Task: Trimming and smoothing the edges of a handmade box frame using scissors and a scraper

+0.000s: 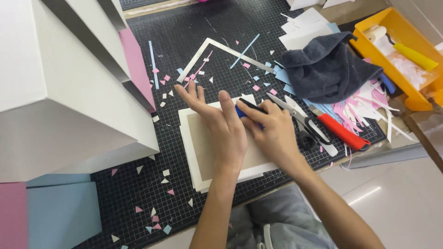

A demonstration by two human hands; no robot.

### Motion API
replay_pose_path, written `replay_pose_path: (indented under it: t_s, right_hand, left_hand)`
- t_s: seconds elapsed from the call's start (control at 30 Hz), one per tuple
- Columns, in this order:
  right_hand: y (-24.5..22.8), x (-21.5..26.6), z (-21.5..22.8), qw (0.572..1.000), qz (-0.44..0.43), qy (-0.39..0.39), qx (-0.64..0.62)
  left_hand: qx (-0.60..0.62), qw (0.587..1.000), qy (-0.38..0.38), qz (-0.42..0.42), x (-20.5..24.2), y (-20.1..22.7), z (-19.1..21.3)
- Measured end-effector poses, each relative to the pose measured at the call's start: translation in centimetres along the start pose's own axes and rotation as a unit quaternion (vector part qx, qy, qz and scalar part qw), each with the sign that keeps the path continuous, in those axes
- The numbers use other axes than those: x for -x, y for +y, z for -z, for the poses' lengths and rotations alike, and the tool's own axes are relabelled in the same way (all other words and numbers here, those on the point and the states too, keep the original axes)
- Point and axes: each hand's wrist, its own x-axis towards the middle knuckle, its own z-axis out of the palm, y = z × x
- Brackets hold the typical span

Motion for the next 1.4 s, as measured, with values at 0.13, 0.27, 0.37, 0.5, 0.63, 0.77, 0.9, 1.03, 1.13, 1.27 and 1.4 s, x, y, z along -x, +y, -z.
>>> replay_pose_path:
  t_s: [0.13, 0.27, 0.37, 0.5, 0.63, 0.77, 0.9, 1.03, 1.13, 1.27, 1.4]
  right_hand:
    - [1.5, 0.5, 1.2, 0.998, -0.009, 0.006, -0.063]
    - [-2.6, 3.3, 1.4, 1.000, 0.005, -0.026, 0.017]
    - [-0.8, 1.7, 2.4, 0.988, -0.015, -0.029, -0.153]
    - [0.8, 3.5, 2.5, 0.993, -0.072, -0.007, -0.095]
    - [-1.3, 4.5, 3.1, 0.996, -0.038, -0.029, -0.070]
    - [0.1, 4.1, 5.4, 0.989, -0.104, -0.024, -0.103]
    - [-1.1, 7.3, 3.3, 0.996, -0.074, -0.044, -0.006]
    - [-1.0, 6.7, 4.6, 0.995, -0.068, -0.032, -0.069]
    - [-0.7, 7.6, 4.4, 0.993, -0.092, -0.020, -0.070]
    - [-0.9, 8.7, 3.8, 0.996, -0.092, -0.007, -0.002]
    - [-1.3, 8.6, 3.7, 0.995, -0.093, -0.040, 0.018]
  left_hand:
    - [0.043, 0.999, 0.019, 0.010, 0.2, -0.5, -0.4]
    - [0.039, 0.999, 0.021, 0.014, 0.3, -0.2, -0.5]
    - [0.022, 0.999, 0.040, -0.005, 0.4, -1.0, -0.5]
    - [-0.021, 0.999, 0.034, -0.019, 0.6, -0.9, -0.6]
    - [-0.026, 0.999, 0.016, -0.013, 0.7, -0.6, -0.6]
    - [-0.045, 0.999, 0.011, -0.019, 0.9, -1.1, -0.4]
    - [-0.061, 0.998, 0.017, -0.022, 0.8, -1.2, -0.9]
    - [-0.060, 0.998, 0.002, -0.007, 0.9, -0.9, -0.6]
    - [-0.062, 0.998, 0.004, -0.003, 1.0, -1.0, -0.6]
    - [-0.067, 0.998, -0.005, 0.001, 1.0, -0.8, -0.8]
    - [-0.079, 0.997, 0.001, -0.005, 1.0, -1.1, -0.9]
